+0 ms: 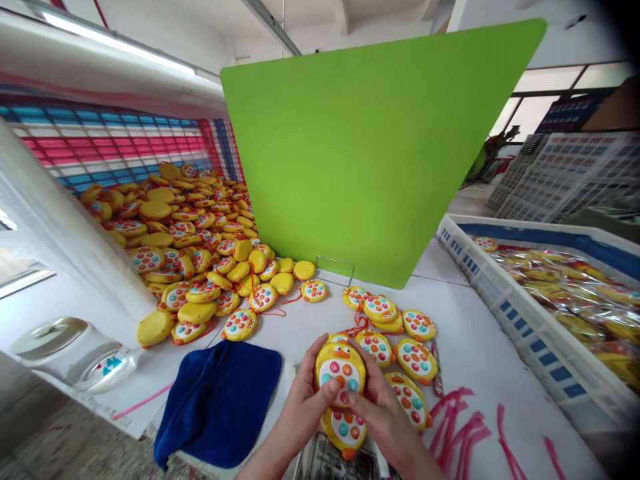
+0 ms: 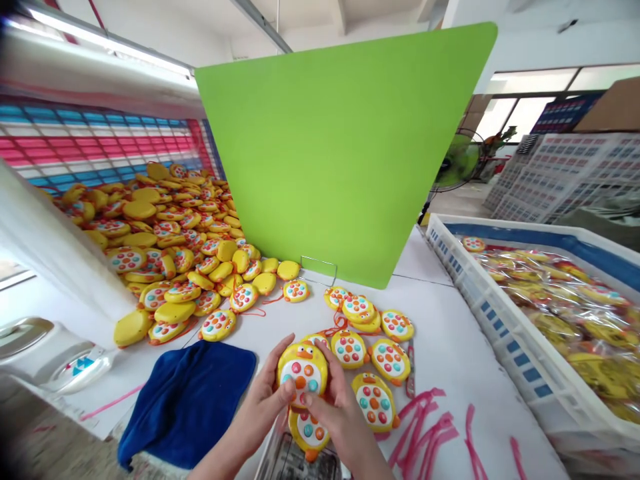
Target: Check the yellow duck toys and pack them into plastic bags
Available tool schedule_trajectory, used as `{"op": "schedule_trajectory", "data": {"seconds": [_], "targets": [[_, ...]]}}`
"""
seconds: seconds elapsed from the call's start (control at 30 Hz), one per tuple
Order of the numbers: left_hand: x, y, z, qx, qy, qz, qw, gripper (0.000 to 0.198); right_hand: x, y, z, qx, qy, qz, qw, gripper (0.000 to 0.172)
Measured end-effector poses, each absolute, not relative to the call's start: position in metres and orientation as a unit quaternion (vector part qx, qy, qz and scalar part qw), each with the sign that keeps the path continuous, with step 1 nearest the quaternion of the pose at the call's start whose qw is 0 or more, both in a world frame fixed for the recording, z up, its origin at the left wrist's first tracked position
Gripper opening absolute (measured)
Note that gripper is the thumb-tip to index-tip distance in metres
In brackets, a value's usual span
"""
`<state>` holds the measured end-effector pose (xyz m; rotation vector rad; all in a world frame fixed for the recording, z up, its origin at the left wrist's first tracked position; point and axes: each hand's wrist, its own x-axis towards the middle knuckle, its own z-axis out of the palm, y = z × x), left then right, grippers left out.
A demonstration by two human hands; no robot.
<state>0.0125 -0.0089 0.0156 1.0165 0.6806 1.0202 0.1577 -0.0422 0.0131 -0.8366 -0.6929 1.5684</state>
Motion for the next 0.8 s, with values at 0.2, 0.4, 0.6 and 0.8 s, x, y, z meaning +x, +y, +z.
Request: {"op": "schedule_trajectory", "data": {"seconds": [0.2, 0.4, 0.6, 0.8], "targets": [[0.013, -0.011, 0.018, 0.471, 0.299, 0.436, 0.706, 0.059, 0.156, -0.042, 0.005, -0.433, -0.33, 0.627, 0.557, 0.074], [0.012, -0.012, 0.004, 0.504, 0.297, 0.397, 0.707, 0.11, 0.161, -0.037, -0.002, -0.51, -0.349, 0.574, 0.537, 0.063], [-0.052, 0.063, -0.017, 0.704, 0.546, 0.394, 0.224, 0.066, 0.191, -0.022, -0.002, -0.57, -0.282, 0.482, 0.603, 0.084], [-0.112, 0.118, -0.047, 0.66, 0.732, 0.162, 0.043, 0.085, 0.212, -0.025, -0.014, -0.578, -0.257, 0.443, 0.636, 0.106]]}}
